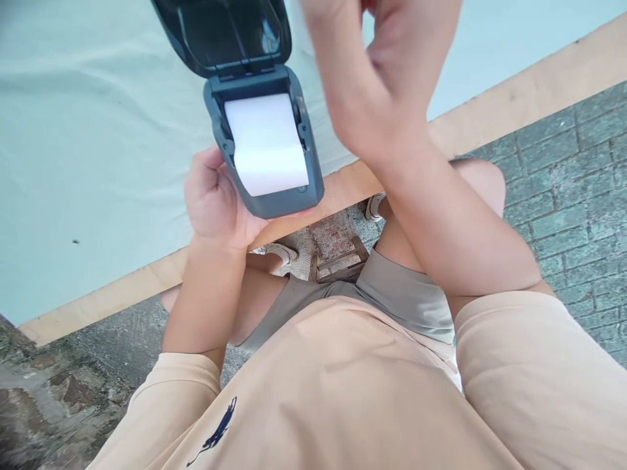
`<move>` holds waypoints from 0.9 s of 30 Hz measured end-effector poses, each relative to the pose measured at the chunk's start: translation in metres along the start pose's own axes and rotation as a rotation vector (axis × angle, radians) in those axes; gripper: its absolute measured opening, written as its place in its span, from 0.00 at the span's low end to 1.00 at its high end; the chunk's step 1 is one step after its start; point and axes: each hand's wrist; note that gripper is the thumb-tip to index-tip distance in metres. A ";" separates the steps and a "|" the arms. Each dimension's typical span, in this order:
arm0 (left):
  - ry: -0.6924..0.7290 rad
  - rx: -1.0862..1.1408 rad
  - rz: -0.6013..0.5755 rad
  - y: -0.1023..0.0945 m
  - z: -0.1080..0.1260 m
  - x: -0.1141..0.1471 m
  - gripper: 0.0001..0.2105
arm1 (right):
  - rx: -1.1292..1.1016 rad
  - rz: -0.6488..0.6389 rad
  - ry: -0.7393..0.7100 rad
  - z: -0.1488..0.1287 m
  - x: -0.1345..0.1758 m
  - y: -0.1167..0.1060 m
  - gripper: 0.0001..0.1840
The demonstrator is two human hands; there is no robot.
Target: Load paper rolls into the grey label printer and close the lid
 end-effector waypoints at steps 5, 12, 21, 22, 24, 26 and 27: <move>0.039 0.047 -0.029 0.001 0.003 0.002 0.23 | 0.840 -0.292 -0.570 -0.012 -0.004 0.004 0.20; -0.002 0.083 0.004 0.008 0.002 0.001 0.21 | 1.309 -0.465 -0.249 -0.028 -0.009 0.012 0.10; 0.029 0.006 -0.037 0.004 0.006 0.003 0.23 | 1.459 -0.528 -0.082 -0.055 -0.003 0.029 0.08; 0.015 0.014 -0.031 0.004 0.007 0.002 0.23 | 1.435 -0.537 -0.078 -0.059 0.000 0.030 0.12; -0.017 0.027 -0.005 0.004 0.009 0.002 0.23 | 1.293 -0.523 -0.092 -0.064 0.004 0.023 0.20; -0.048 0.044 0.010 0.003 0.010 0.000 0.23 | 1.005 -0.431 -0.086 -0.060 0.004 0.007 0.22; -0.062 0.055 0.008 0.003 0.011 -0.001 0.23 | 0.808 -0.365 -0.054 -0.054 0.001 -0.004 0.23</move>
Point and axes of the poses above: each hand's wrist, its own x-axis away from the middle knuckle, its own y-axis out of the palm, z = x × y, and after that the axes turned 3 degrees about -x, right-handed
